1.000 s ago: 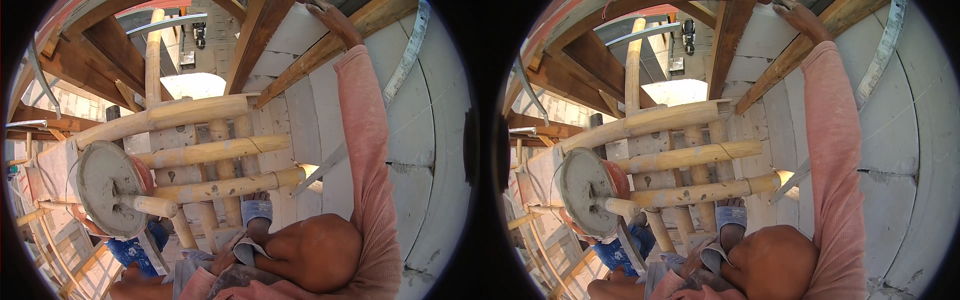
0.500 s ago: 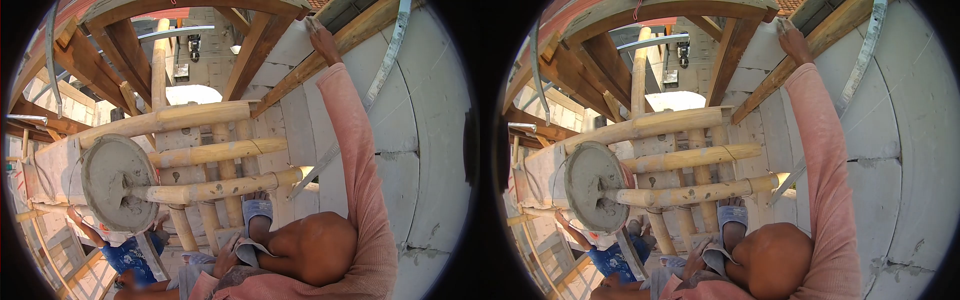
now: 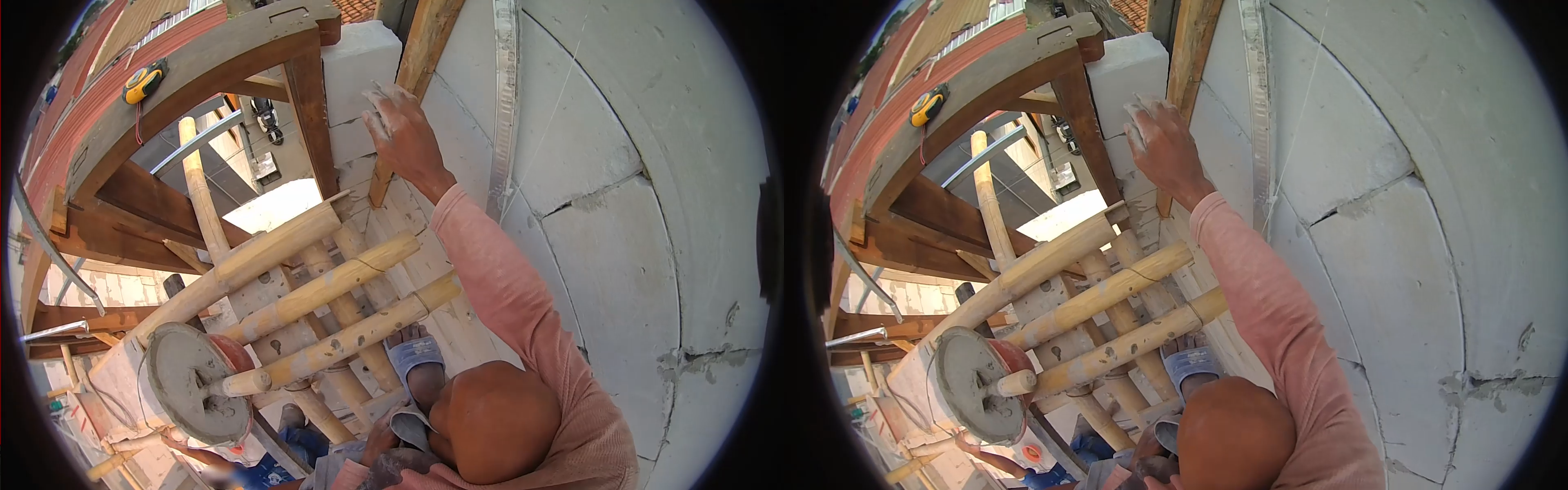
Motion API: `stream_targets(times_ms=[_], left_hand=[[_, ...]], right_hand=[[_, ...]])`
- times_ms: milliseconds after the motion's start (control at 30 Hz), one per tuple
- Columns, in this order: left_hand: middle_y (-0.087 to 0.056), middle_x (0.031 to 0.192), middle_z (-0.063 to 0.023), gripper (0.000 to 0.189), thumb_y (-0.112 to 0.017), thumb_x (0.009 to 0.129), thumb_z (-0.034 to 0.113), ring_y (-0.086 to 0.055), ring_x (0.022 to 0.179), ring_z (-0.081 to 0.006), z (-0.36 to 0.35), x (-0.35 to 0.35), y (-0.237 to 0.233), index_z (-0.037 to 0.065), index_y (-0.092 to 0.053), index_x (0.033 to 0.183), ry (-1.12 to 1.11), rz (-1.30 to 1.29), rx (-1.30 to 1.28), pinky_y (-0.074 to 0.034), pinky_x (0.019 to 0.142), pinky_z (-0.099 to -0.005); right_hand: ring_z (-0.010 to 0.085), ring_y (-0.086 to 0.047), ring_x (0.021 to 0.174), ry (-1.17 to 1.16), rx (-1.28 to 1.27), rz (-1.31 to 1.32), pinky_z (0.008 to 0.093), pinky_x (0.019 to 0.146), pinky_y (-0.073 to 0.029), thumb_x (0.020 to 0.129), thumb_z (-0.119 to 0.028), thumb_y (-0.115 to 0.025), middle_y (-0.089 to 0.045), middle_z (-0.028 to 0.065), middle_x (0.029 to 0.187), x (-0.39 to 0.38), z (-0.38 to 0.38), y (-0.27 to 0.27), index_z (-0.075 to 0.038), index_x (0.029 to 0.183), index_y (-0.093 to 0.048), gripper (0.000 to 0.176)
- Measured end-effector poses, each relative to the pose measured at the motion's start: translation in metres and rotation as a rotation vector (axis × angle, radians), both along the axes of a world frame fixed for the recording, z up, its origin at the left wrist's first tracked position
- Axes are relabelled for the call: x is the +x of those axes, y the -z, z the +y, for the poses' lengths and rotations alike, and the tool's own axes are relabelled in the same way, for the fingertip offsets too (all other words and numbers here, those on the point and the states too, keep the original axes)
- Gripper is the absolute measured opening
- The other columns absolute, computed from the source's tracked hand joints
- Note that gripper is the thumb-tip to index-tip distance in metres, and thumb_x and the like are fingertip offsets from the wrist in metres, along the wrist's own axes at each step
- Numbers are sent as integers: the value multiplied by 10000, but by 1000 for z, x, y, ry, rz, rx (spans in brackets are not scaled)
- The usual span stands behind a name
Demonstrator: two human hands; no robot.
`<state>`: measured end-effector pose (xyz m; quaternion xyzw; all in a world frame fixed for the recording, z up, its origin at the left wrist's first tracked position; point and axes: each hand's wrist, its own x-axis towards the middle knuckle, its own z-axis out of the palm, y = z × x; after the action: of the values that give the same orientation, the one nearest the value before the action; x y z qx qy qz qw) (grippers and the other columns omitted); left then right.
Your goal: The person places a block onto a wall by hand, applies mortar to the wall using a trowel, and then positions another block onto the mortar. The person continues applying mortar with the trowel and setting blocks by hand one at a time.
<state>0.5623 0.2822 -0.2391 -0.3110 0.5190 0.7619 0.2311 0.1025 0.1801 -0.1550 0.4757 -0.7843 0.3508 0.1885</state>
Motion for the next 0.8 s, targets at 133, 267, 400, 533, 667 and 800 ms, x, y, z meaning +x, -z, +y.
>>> stream_targets(times_ms=[133, 267, 400, 533, 667, 800], left_hand=[[-541, 1429, -147, 467, -472, 1083, 279, -525, 1294, -248, -1, 1, -8, -2, -481, 1456, 12, -47, -12, -398, 1095, -367], [-545, 1425, -145, 464, -474, 1082, 276, -531, 1287, -247, -2, 14, -17, -2, -483, 1454, 11, -92, -18, -403, 1091, -367], [-548, 1420, -143, 460, -476, 1082, 272, -537, 1280, -247, -2, 25, -27, -1, -485, 1452, 5, -130, -8, -408, 1087, -368], [-551, 1416, -141, 456, -479, 1082, 269, -543, 1274, -246, -13, 24, -39, 0, -487, 1450, 47, -137, -25, -412, 1083, -369], [-487, 1487, -170, 508, -462, 1088, 308, -466, 1364, -272, -55, 17, -111, 2, -438, 1491, 149, -38, 41, -349, 1141, -387], [-409, 1564, -221, 593, -466, 1083, 365, -389, 1461, -336, -119, 37, -178, -35, -393, 1515, 355, 319, 43, -302, 1196, -421]], right_hand=[[370, -413, 1412, 109, -33, 272, 516, 1197, -288, 959, -125, -522, -506, 184, 1479, -28, -45, -10, -33, 1385, -551, 437], [347, -377, 1451, 248, 28, 291, 534, 1228, -222, 956, -119, -468, -484, 159, 1514, -65, -66, 6, -40, 1422, -518, 475], [343, -383, 1451, 282, 90, 257, 541, 1224, -225, 953, -126, -476, -488, 151, 1517, -66, -63, 9, -41, 1429, -513, 484], [348, -384, 1451, 294, 88, 269, 556, 1217, -234, 947, -118, -481, -484, 165, 1520, -64, -67, 9, -39, 1446, -497, 506], [364, -415, 1417, 253, 21, 227, 536, 1180, -302, 962, -162, -520, -501, 179, 1491, -58, -56, 3, -16, 1447, -483, 508], [328, -631, 1143, 127, -112, -18, 435, 978, -500, 992, -232, -595, -639, 205, 1274, 5, -24, -33, 8, 1298, -606, 389]])
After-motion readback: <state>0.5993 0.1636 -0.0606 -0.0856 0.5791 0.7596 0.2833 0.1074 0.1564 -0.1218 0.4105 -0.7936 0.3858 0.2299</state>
